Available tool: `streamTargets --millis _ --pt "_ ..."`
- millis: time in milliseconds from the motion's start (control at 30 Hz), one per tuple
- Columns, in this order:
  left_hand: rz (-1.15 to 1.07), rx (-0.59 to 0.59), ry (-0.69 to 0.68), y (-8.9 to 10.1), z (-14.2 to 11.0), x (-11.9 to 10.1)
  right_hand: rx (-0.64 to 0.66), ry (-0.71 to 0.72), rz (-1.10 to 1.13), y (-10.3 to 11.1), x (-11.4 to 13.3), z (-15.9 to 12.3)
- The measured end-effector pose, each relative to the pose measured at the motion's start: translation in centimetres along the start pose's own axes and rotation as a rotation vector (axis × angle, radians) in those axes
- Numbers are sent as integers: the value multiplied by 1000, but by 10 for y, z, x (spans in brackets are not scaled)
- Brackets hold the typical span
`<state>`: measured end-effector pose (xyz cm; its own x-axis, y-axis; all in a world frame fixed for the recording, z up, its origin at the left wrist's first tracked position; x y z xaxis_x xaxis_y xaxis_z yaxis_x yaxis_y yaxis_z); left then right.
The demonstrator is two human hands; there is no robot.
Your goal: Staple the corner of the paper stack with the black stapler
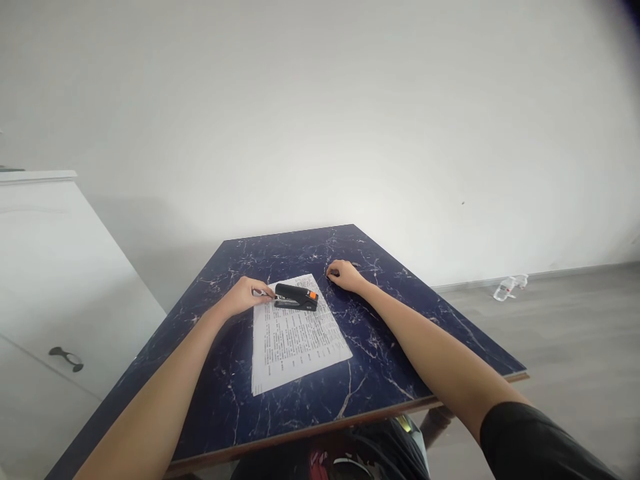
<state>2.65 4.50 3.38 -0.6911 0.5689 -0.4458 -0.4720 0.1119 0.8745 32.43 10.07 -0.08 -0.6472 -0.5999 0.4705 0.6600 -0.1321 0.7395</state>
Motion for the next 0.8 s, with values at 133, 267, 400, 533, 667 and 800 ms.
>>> streamTargets --millis 133,267,400,533,667,800 --pt "15 -21 -16 1 0 -1 0 3 -2 -1 0 0" --pt "5 -121 -53 7 -1 -5 1 5 -4 -1 1 0" --pt "-99 -186 -30 10 1 1 3 1 -4 -2 -1 0" --pt "-297 -299 93 13 3 23 1 -2 -5 -2 -3 1" --pt "-447 -334 231 10 2 42 -4 -2 -1 -3 -3 1" --pt "-351 -234 149 8 3 28 -4 2 0 -3 -3 1"
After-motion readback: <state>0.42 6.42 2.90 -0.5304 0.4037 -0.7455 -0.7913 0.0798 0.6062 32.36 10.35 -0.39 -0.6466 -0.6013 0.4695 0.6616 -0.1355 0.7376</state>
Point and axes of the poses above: each hand's wrist, its own z-axis towards the middle knuckle, its own y-axis out of the back of the hand, x = y × z, the point moved 7 cm from there along z, towards the middle knuckle, and after that the axes turned 8 degrees about z, right-handed, at the moved point
